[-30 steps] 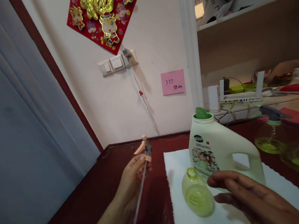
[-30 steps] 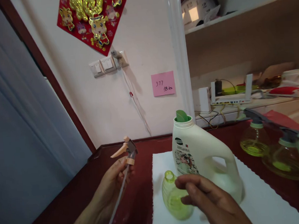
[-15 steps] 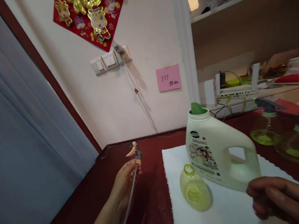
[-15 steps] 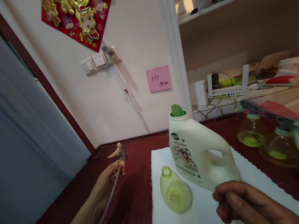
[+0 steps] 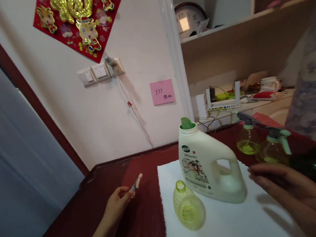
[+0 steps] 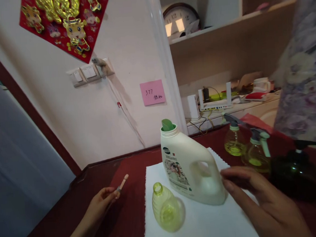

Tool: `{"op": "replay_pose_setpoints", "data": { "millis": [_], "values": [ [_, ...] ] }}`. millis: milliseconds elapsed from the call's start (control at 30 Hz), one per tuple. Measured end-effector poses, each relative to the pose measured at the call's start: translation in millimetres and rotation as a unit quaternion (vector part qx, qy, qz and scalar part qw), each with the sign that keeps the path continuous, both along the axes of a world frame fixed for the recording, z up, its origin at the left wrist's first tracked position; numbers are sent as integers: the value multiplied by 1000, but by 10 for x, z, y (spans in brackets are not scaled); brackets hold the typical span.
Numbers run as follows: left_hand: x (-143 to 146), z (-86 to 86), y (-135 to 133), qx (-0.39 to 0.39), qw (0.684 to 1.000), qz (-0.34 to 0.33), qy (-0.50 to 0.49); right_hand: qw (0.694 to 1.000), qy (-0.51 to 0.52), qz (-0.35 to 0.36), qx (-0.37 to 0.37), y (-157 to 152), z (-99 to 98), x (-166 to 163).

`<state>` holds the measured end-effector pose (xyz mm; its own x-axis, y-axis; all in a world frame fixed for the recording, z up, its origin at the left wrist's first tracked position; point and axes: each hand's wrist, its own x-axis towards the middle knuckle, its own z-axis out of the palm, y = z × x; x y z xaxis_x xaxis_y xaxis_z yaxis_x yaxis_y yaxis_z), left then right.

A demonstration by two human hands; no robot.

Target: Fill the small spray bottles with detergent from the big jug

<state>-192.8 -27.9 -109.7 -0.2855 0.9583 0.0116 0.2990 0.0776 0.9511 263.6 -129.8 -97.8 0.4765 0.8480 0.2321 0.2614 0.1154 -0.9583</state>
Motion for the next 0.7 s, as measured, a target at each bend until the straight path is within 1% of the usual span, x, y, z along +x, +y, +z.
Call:
{"op": "replay_pose_setpoints", "data": {
  "millis": [33,100,167,233,333,433,567,633,700],
  "values": [
    [-24,-26,5,-1,1000,-2,26,999,-14,-5,31,70,64,14],
    [-50,-54,0,1,997,-6,80,997,-29,25,66,237,151,15],
    [-53,-60,-11,4,992,-12,128,995,-12,73,63,419,175,-10],
    [-41,-51,-20,4,986,-21,164,991,13,118,54,582,161,-52],
    [-14,-26,-28,2,979,-37,200,986,28,154,57,736,120,-131],
    [12,3,-47,1,973,-52,227,988,35,141,59,788,91,-208],
    [25,49,-82,-5,967,-70,246,994,40,84,56,805,105,-282],
    [21,88,-88,-3,966,-62,249,997,26,50,50,815,146,-295],
    [26,153,-88,9,968,-40,249,999,6,24,47,815,211,-289]
  ]
}}
